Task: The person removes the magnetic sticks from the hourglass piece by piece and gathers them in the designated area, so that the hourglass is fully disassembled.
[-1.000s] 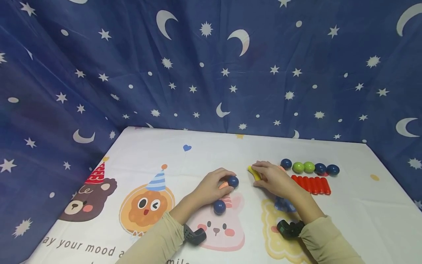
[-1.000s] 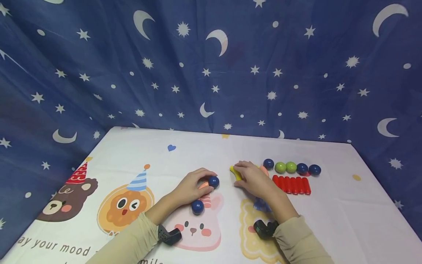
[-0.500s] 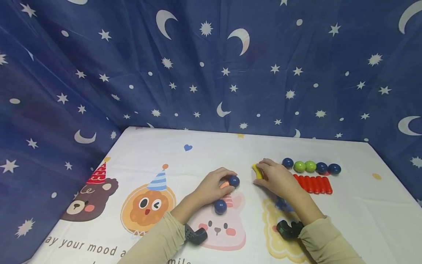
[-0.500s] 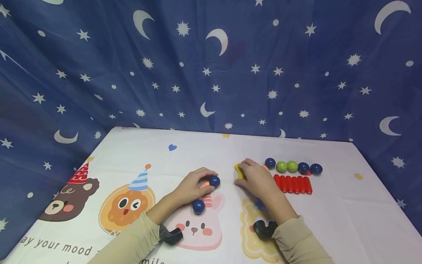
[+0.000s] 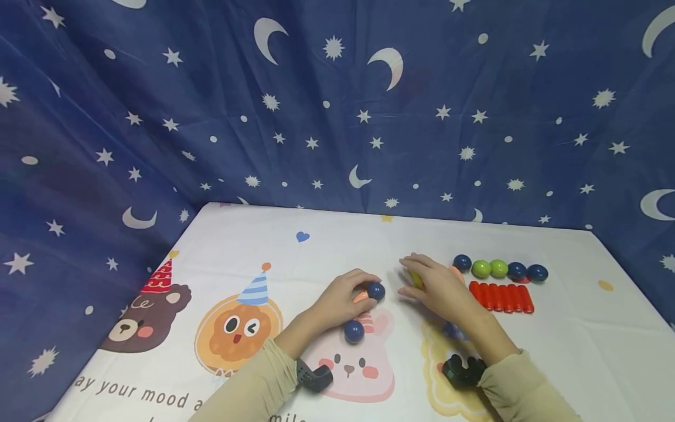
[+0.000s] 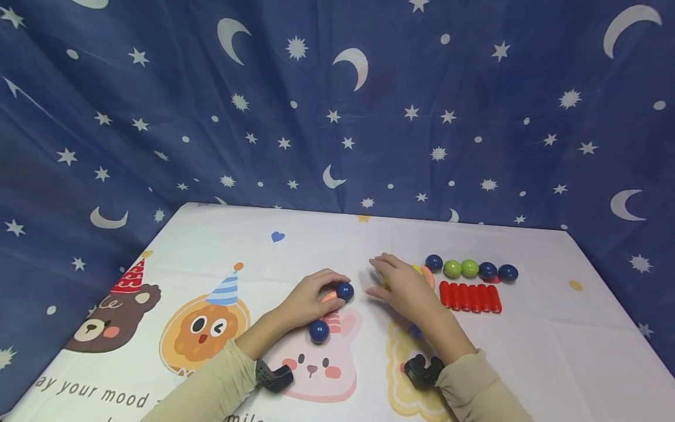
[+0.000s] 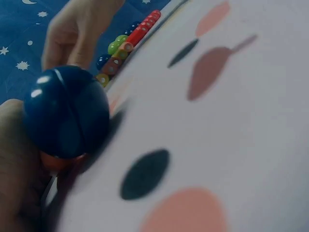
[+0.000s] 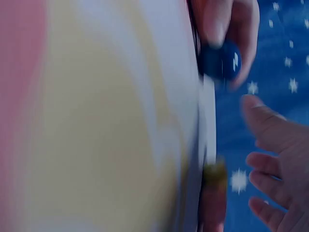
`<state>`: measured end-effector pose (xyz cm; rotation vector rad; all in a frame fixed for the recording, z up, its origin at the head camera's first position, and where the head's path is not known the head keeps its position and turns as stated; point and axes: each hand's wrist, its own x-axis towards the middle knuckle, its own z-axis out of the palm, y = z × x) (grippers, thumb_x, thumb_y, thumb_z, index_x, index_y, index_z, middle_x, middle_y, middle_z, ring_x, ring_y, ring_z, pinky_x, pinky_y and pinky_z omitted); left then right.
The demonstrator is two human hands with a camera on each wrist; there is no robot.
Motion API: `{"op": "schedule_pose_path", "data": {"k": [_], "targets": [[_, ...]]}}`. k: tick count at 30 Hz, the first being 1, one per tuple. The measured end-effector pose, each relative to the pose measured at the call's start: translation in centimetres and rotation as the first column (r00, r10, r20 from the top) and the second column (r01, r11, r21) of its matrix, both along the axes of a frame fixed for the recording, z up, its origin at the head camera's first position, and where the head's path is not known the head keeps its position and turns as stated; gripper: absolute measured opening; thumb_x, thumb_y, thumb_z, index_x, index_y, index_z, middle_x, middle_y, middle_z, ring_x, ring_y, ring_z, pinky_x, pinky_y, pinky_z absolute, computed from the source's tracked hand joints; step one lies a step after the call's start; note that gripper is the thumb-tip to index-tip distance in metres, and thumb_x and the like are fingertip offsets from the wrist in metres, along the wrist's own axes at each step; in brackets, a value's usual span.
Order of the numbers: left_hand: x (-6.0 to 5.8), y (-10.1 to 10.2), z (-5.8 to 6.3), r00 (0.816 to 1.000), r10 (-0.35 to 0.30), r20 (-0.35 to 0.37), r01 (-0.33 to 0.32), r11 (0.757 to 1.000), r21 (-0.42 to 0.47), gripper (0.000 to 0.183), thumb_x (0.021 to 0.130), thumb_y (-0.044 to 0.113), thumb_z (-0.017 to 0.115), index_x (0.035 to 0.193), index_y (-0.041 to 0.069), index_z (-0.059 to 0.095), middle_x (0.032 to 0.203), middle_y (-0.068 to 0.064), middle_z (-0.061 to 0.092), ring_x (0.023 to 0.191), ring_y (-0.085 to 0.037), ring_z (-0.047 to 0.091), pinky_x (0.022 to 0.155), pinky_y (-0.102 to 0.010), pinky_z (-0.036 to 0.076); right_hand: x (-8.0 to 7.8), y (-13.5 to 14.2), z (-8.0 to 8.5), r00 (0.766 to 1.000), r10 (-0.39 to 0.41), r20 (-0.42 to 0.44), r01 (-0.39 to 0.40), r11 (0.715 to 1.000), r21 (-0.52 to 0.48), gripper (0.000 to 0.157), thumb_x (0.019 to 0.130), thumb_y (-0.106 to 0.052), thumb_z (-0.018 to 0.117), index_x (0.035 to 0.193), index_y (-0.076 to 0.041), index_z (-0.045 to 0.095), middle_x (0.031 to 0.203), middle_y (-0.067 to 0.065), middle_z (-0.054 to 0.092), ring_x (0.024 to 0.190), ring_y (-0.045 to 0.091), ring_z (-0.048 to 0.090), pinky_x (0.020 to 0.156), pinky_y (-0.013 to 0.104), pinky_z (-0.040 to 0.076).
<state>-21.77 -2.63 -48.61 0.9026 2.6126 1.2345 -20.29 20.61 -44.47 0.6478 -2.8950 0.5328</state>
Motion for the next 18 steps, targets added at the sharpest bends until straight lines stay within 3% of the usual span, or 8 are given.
{"op": "schedule_pose_path", "data": {"k": [6,12,18], "targets": [[-0.3,-0.8,1.1,0.998,-0.012,0.055,0.014,0.999,-0.030,0.048,0.083,0.027,0.072,0.127,0.014,0.058,0.114,0.004,0.061,0.106,-0.009,0.059,0.094,-0.024,0.046,1.4,-2.9,-0.5,0.997,0.075,-0.019,-0.077,0.982,-0.172,0.047,0.078,-0.033,0.078,0.118,-0.013,0.066,0.110,0.001,0.067,0.101,0.018,0.065,0.087,0.038,0.053],[-0.4,-1.8,2.4,0.998,0.011,0.067,-0.002,0.991,-0.136,0.028,0.076,0.027,0.077,0.099,0.014,0.069,0.082,0.007,0.063,0.071,-0.006,0.055,0.066,-0.020,0.045,1.7,-3.9,-1.7,0.997,0.070,-0.009,-0.070,0.964,-0.256,0.039,0.077,-0.026,0.079,0.111,-0.015,0.067,0.103,-0.004,0.067,0.093,0.013,0.065,0.082,0.031,0.055],[-0.3,-1.5,2.3,0.996,0.057,0.066,-0.047,0.988,-0.148,0.015,0.075,0.024,0.074,0.086,0.016,0.068,0.072,0.011,0.062,0.060,-0.002,0.053,0.058,-0.018,0.044,1.6,-4.6,-2.8,0.997,0.062,-0.044,-0.071,0.964,-0.256,0.039,0.077,-0.021,0.079,0.113,-0.015,0.065,0.108,-0.004,0.064,0.095,0.010,0.064,0.082,0.028,0.055]]}}
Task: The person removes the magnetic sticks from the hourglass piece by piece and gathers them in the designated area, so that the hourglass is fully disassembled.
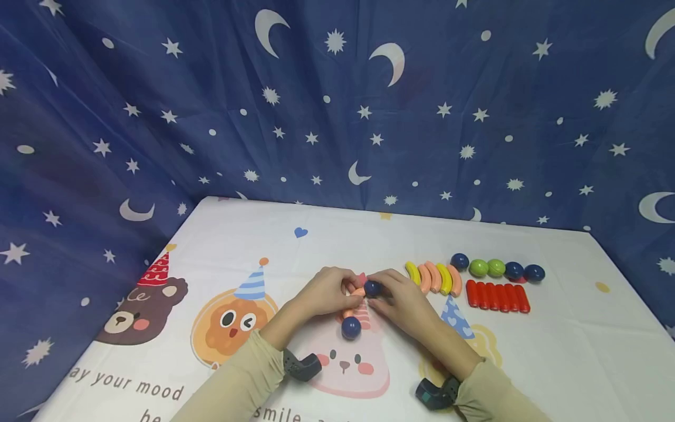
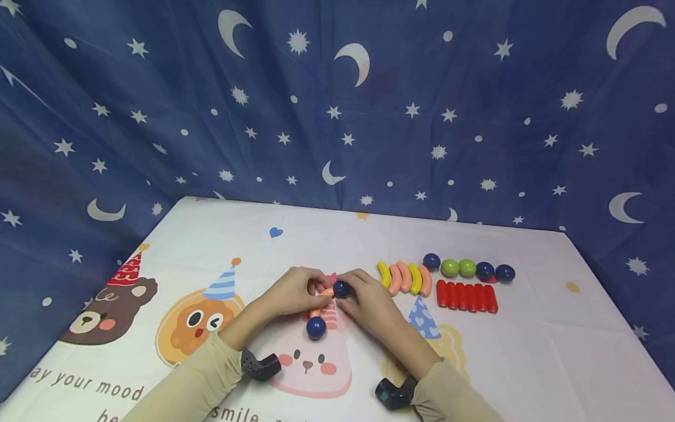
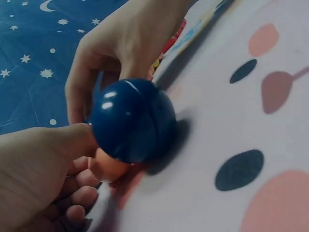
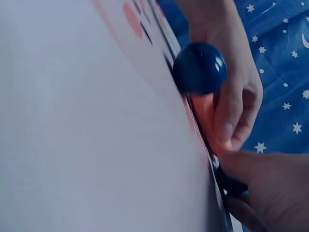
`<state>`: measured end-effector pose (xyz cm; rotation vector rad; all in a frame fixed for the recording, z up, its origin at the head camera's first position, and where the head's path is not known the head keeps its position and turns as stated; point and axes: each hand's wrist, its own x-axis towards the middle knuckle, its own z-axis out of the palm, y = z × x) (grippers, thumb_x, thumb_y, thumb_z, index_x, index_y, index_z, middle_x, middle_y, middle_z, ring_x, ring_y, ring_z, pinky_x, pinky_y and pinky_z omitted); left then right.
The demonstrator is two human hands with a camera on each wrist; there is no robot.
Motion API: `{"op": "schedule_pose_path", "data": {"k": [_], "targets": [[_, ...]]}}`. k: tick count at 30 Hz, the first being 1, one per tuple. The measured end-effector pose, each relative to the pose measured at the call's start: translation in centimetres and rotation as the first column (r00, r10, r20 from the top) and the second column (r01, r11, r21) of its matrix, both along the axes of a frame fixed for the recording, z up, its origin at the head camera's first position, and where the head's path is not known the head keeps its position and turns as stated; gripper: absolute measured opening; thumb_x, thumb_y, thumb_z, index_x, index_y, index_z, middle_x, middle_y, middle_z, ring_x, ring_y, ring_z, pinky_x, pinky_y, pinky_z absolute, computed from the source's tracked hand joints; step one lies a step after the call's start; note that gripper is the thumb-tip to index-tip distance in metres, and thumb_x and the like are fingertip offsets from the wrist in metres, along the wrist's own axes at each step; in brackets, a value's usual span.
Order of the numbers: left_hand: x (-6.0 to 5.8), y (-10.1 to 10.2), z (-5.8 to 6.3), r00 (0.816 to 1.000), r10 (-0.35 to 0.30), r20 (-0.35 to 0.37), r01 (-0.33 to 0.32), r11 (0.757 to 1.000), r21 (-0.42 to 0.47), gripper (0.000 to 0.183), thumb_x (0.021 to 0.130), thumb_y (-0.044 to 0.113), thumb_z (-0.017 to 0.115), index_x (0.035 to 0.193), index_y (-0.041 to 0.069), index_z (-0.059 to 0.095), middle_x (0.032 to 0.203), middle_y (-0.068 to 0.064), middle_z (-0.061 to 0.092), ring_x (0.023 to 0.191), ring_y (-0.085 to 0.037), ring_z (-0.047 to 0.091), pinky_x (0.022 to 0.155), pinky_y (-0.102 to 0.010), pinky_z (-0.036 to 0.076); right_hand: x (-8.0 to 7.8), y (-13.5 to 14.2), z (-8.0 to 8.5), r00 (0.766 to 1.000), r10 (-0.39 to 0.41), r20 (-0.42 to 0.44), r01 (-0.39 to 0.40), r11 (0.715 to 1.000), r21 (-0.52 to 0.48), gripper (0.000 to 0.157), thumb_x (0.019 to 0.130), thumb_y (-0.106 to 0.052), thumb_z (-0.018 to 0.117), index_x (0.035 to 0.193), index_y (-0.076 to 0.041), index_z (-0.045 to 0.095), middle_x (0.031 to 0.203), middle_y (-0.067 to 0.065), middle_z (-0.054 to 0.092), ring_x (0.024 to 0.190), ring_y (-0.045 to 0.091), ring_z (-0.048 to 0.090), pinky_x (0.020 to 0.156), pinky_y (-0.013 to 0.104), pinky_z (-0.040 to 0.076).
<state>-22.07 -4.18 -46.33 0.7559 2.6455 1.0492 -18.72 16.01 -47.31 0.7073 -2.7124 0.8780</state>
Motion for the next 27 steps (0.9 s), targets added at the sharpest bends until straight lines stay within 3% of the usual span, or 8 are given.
{"op": "schedule_pose_path", "data": {"k": [9,17,22,27], "targets": [[0.2,0.8,-0.7,0.995,0.095,-0.031,-0.095,0.995,-0.015,0.011,0.076,0.029,0.073,0.081,0.020,0.067,0.068,0.014,0.061,0.056,-0.003,0.053,0.054,-0.020,0.042,-0.1,-0.6,-0.4,0.997,-0.071,-0.002,0.071,0.997,0.001,0.034,0.076,-0.023,0.079,0.107,-0.017,0.067,0.099,-0.005,0.066,0.087,0.008,0.060,0.080,0.029,0.055],[0.1,1.2,-0.7,0.996,0.081,-0.031,-0.082,0.996,-0.021,0.012,0.077,0.029,0.072,0.082,0.020,0.067,0.069,0.013,0.061,0.057,-0.004,0.052,0.054,-0.020,0.040,0.0,0.0,0.1,0.998,-0.057,-0.006,0.057,0.997,0.043,0.031,0.073,-0.016,0.077,0.103,-0.015,0.070,0.098,-0.004,0.064,0.083,0.008,0.060,0.076,0.027,0.055],[0.2,1.2,-0.8,0.997,0.069,-0.018,-0.069,0.998,-0.013,0.011,0.077,0.030,0.071,0.081,0.021,0.067,0.069,0.013,0.060,0.055,-0.004,0.051,0.053,-0.020,0.041,0.2,1.2,1.5,0.996,-0.060,0.069,0.051,0.989,0.136,0.033,0.072,-0.019,0.079,0.104,-0.014,0.071,0.100,-0.001,0.059,0.085,0.012,0.056,0.077,0.028,0.054],[0.3,0.8,-0.8,0.996,0.076,-0.039,-0.076,0.997,-0.003,0.011,0.077,0.029,0.072,0.083,0.021,0.067,0.069,0.014,0.059,0.056,-0.004,0.049,0.055,-0.020,0.040,-0.7,4.1,3.9,0.989,-0.068,0.128,0.050,0.989,0.139,0.039,0.074,-0.021,0.081,0.111,-0.012,0.070,0.101,0.001,0.065,0.087,0.014,0.062,0.079,0.031,0.055]]}}
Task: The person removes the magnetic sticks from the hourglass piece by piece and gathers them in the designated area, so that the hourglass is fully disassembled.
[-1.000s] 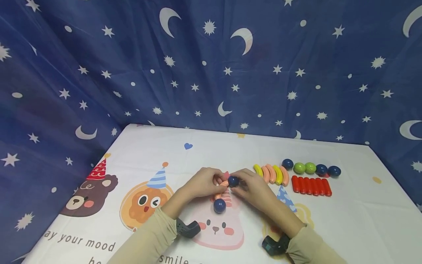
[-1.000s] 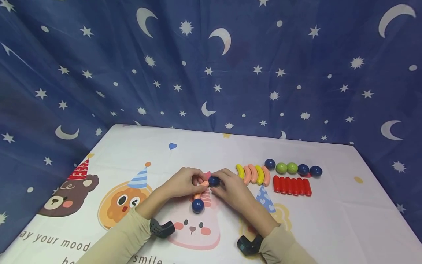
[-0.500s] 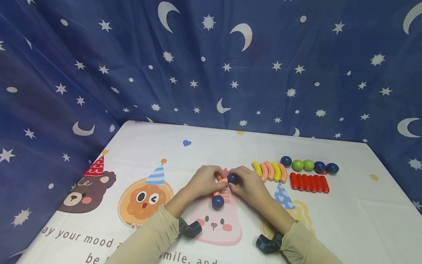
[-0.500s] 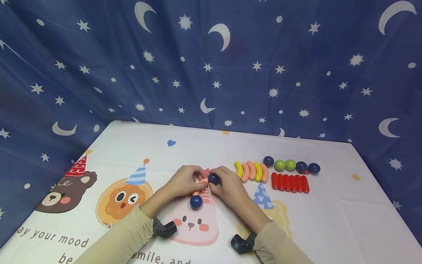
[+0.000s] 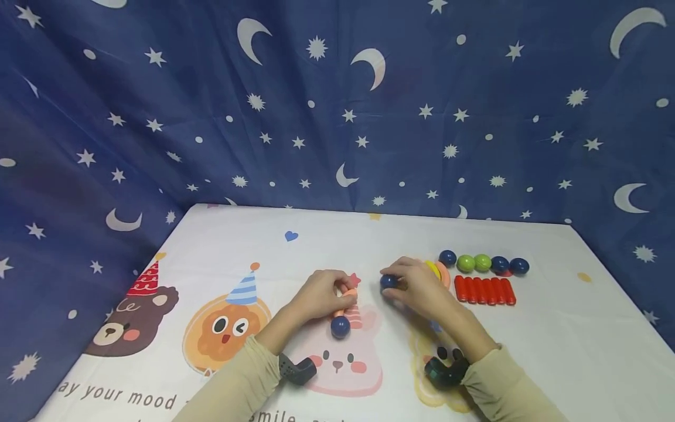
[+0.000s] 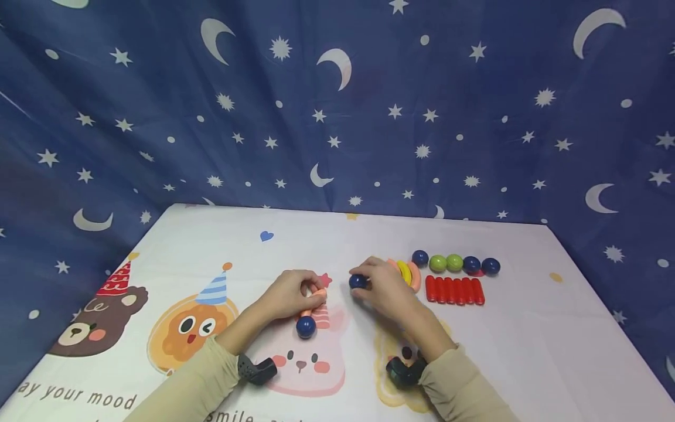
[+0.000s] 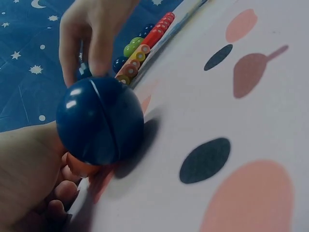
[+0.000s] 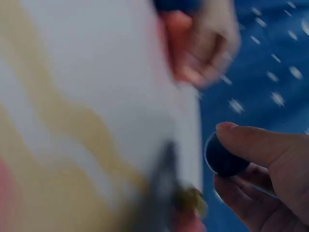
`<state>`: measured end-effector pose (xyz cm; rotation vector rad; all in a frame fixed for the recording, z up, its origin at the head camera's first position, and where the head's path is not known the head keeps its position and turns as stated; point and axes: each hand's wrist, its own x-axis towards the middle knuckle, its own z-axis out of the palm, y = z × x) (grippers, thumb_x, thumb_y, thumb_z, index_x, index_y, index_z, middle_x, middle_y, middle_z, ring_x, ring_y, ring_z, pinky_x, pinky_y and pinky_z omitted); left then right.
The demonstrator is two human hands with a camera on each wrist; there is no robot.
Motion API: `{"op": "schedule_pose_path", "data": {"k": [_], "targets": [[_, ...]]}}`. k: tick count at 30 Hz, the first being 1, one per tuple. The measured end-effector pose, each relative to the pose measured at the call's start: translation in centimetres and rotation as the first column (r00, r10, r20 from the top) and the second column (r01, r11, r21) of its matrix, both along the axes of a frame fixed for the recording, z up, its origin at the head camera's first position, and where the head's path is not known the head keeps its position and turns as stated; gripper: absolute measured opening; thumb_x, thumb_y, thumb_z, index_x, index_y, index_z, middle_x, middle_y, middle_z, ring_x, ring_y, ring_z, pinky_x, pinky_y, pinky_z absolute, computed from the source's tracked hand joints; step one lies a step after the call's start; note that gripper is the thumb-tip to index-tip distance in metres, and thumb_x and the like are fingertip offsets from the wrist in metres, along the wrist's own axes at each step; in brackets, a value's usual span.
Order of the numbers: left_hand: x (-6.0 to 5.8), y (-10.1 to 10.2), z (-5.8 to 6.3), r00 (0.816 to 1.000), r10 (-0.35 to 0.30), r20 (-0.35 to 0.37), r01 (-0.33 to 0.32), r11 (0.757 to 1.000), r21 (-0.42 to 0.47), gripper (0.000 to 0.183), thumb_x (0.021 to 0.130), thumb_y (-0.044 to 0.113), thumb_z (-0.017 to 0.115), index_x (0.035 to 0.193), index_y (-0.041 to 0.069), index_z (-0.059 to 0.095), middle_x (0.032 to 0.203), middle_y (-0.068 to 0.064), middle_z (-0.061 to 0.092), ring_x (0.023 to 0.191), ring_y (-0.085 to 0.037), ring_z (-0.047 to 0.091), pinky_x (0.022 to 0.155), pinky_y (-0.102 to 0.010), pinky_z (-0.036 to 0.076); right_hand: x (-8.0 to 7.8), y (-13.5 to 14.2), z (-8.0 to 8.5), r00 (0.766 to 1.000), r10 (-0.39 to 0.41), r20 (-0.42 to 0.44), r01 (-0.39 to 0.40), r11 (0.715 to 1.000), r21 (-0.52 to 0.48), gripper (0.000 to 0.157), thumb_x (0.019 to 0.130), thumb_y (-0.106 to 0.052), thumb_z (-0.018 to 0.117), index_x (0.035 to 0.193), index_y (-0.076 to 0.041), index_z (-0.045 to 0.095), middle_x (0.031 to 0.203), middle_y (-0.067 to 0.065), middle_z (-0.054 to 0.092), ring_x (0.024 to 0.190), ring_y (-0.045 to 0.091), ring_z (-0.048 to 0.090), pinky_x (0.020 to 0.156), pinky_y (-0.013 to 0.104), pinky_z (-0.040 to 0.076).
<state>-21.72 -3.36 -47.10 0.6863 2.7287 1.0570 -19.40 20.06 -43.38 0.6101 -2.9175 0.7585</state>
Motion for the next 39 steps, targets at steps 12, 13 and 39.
{"op": "schedule_pose_path", "data": {"k": [12,13,39], "targets": [[0.2,0.0,0.1,1.000,-0.003,0.004,0.003,1.000,0.011,0.013,0.076,0.029,0.071,0.086,0.022,0.067,0.071,0.013,0.059,0.056,-0.005,0.047,0.054,-0.021,0.039,-0.6,15.9,3.6,0.896,-0.440,-0.057,0.432,0.894,-0.120,0.049,0.085,-0.009,0.070,0.131,-0.005,0.056,0.127,0.024,0.051,0.112,0.045,0.054,0.088,0.053,0.045],[0.2,0.0,0.1,1.000,-0.002,0.005,0.002,1.000,0.011,0.013,0.077,0.029,0.071,0.086,0.022,0.067,0.071,0.013,0.059,0.056,-0.005,0.047,0.055,-0.021,0.039,-0.5,17.3,3.3,0.877,-0.476,-0.062,0.466,0.875,-0.129,0.048,0.086,-0.010,0.069,0.132,-0.006,0.055,0.127,0.024,0.051,0.112,0.044,0.054,0.088,0.051,0.045],[0.2,-0.1,0.0,1.000,0.004,-0.010,-0.004,1.000,0.001,0.015,0.077,0.029,0.070,0.090,0.022,0.068,0.072,0.014,0.058,0.058,-0.005,0.046,0.056,-0.020,0.038,0.9,27.4,-4.5,0.675,-0.641,0.364,0.695,0.718,-0.024,0.075,0.089,-0.049,0.059,0.146,-0.008,0.034,0.141,0.031,0.039,0.125,0.050,0.037,0.097,0.065,0.035]]}}
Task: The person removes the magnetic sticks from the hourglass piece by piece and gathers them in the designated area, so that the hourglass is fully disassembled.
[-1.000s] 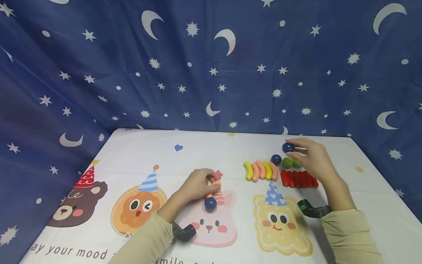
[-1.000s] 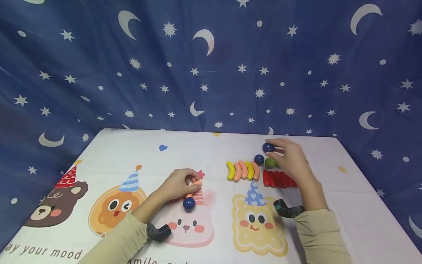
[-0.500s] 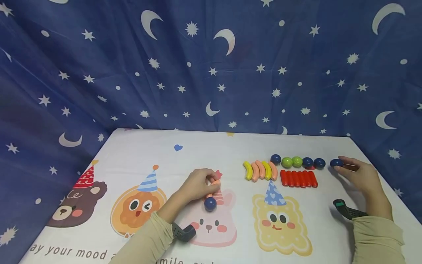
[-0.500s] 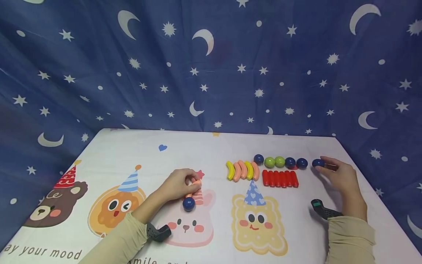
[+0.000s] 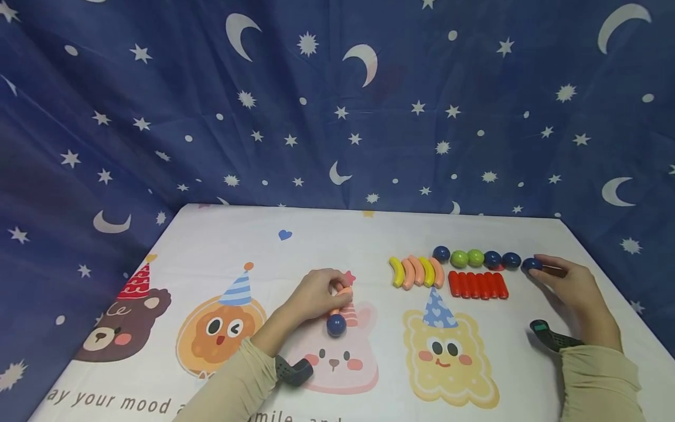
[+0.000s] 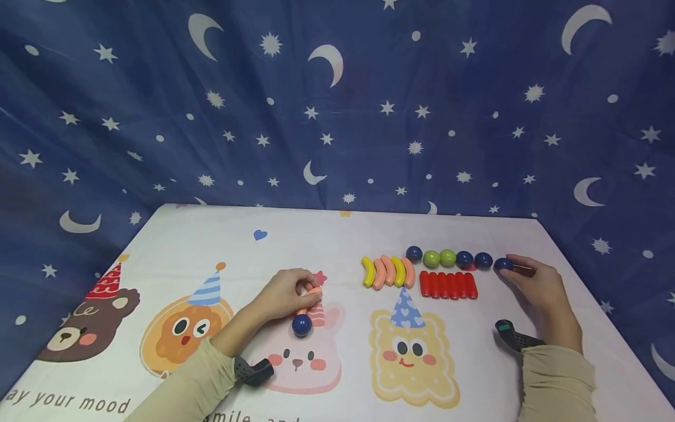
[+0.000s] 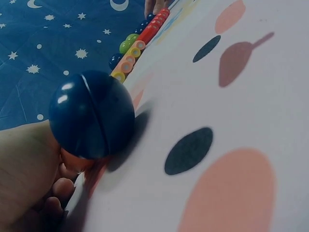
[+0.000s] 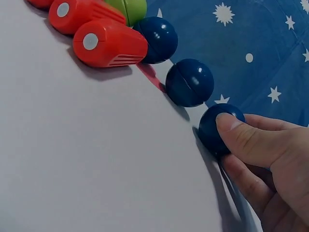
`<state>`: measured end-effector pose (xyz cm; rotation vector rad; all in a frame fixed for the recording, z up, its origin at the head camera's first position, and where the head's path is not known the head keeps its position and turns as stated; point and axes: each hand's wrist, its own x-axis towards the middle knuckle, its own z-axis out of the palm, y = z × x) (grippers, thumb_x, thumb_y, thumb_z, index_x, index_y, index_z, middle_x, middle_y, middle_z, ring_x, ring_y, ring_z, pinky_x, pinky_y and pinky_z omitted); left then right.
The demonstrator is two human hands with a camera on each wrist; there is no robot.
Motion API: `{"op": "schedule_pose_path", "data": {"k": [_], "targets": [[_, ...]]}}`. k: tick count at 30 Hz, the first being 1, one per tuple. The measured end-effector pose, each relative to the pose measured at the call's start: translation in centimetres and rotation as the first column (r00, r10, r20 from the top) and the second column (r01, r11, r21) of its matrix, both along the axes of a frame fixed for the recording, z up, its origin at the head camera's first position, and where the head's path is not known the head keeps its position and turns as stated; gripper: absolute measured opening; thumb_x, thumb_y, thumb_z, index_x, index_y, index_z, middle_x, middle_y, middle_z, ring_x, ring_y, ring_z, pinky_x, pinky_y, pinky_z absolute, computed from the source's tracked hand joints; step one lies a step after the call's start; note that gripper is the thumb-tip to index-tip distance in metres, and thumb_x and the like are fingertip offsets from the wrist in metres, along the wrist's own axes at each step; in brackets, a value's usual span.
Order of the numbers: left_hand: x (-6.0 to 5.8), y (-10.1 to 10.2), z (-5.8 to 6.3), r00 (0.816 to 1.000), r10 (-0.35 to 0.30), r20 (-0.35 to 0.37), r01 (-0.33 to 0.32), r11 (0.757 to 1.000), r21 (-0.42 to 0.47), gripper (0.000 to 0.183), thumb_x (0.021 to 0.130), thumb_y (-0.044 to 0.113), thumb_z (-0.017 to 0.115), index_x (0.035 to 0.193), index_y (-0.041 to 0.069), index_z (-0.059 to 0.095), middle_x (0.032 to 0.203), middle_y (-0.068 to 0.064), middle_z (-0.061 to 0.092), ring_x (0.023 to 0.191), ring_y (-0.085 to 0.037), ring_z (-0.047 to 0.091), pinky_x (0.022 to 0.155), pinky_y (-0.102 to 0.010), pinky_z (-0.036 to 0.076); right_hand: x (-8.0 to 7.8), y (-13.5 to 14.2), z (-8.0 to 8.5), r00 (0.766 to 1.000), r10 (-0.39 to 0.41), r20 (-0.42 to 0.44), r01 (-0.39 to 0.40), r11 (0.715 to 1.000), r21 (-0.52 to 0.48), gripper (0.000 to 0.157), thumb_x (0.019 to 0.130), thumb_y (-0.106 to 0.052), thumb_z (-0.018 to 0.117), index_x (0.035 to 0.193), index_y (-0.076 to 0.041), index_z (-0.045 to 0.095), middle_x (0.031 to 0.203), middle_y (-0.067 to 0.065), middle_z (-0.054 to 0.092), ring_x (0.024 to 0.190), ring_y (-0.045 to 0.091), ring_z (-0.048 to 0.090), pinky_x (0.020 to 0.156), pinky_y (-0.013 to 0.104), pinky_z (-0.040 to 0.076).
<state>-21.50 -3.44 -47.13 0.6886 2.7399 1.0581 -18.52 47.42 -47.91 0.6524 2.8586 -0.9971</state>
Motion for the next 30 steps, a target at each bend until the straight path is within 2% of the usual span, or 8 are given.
{"op": "schedule_pose_path", "data": {"k": [13,20,24,27,30], "targets": [[0.1,0.1,0.2,1.000,0.002,-0.003,-0.002,1.000,-0.007,0.016,0.077,0.029,0.071,0.091,0.020,0.069,0.072,0.014,0.058,0.060,-0.006,0.046,0.056,-0.021,0.037,0.1,-0.2,0.4,0.999,0.032,-0.014,-0.032,0.999,-0.038,0.072,0.091,-0.046,0.058,0.147,-0.009,0.032,0.142,0.029,0.040,0.126,0.049,0.038,0.097,0.065,0.036],[0.0,0.1,0.0,1.000,0.006,-0.008,-0.006,1.000,-0.012,0.015,0.077,0.030,0.071,0.089,0.021,0.068,0.071,0.015,0.057,0.058,-0.005,0.045,0.056,-0.021,0.037,0.2,-0.2,0.9,0.999,0.039,-0.018,-0.040,0.999,-0.011,0.071,0.092,-0.051,0.053,0.146,-0.008,0.034,0.142,0.028,0.041,0.127,0.049,0.036,0.096,0.065,0.036],[0.0,0.2,-0.1,1.000,0.006,-0.006,-0.006,1.000,-0.009,0.014,0.077,0.030,0.071,0.089,0.022,0.068,0.071,0.014,0.057,0.058,-0.005,0.045,0.056,-0.021,0.037,0.2,-1.5,3.2,0.995,0.029,-0.095,-0.027,0.999,0.021,0.069,0.093,-0.054,0.048,0.143,-0.007,0.039,0.141,0.027,0.043,0.127,0.049,0.037,0.096,0.065,0.035],[0.0,0.1,-0.2,1.000,0.026,0.004,-0.026,0.999,0.021,0.016,0.076,0.028,0.071,0.091,0.021,0.069,0.072,0.013,0.058,0.059,-0.006,0.046,0.056,-0.021,0.038,-0.2,-4.6,5.8,0.976,0.068,-0.206,-0.053,0.995,0.079,0.064,0.094,-0.052,0.047,0.138,-0.006,0.047,0.136,0.026,0.050,0.123,0.045,0.044,0.094,0.061,0.040],[-0.1,0.0,-0.5,0.996,0.090,0.010,-0.091,0.993,0.080,0.017,0.076,0.026,0.072,0.091,0.019,0.069,0.073,0.010,0.058,0.059,-0.007,0.047,0.054,-0.021,0.039,-0.7,-9.9,7.8,0.932,0.197,-0.305,-0.163,0.977,0.136,0.051,0.095,-0.044,0.052,0.130,-0.007,0.056,0.125,0.022,0.059,0.113,0.038,0.055,0.084,0.039,0.053]]}}
